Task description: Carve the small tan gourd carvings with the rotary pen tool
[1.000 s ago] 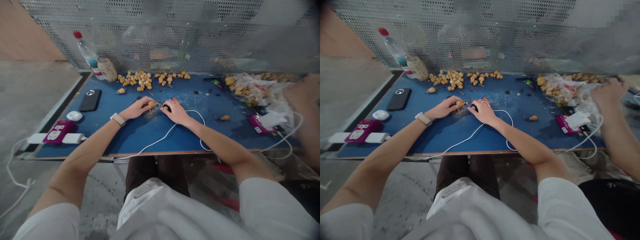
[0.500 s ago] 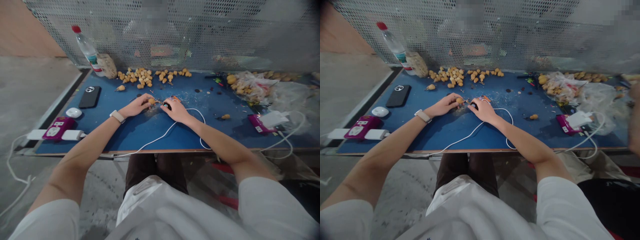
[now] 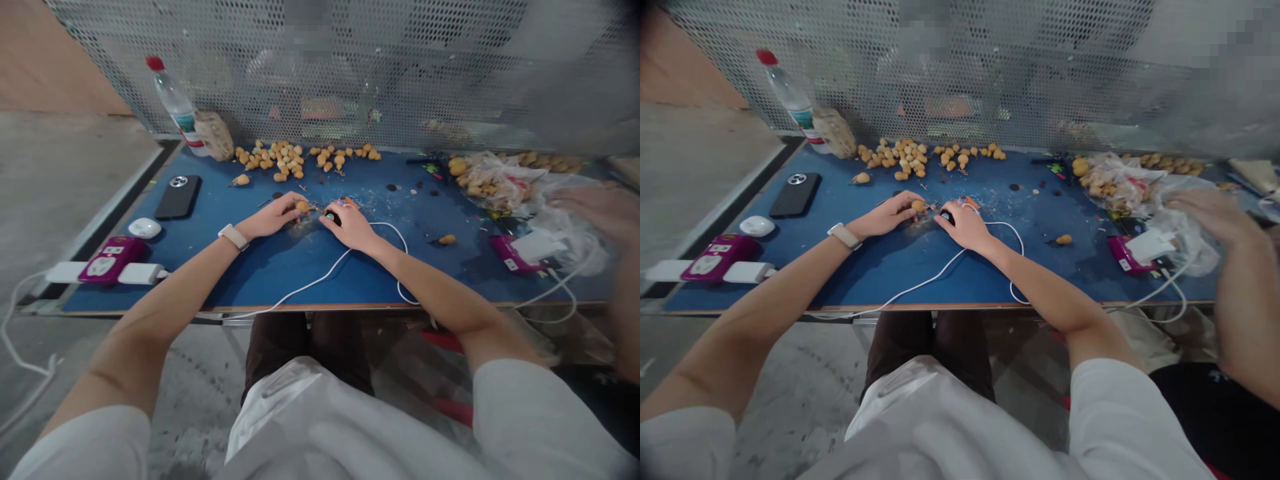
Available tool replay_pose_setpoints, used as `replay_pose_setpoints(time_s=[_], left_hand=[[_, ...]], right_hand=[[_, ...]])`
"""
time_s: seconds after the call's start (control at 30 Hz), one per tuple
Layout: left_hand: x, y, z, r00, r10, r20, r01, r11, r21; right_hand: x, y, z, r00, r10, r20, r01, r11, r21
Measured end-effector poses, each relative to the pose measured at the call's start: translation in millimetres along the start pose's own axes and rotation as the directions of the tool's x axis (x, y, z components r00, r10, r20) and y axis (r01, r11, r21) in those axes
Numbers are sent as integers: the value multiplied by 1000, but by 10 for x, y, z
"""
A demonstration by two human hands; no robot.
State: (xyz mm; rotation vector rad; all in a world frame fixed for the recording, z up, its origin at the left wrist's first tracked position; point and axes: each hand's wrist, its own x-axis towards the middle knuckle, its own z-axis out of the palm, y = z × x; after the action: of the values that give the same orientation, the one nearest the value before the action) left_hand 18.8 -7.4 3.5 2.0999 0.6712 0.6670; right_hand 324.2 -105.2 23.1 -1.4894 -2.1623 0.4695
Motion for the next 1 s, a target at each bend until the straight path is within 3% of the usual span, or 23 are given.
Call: replay_pose_setpoints(time_s=[1.0], left_hand=[[-22, 35, 15, 1000, -5, -25, 5, 1000, 1]], right_hand=[[11, 24, -8, 1000, -8, -3, 9, 1000, 14]])
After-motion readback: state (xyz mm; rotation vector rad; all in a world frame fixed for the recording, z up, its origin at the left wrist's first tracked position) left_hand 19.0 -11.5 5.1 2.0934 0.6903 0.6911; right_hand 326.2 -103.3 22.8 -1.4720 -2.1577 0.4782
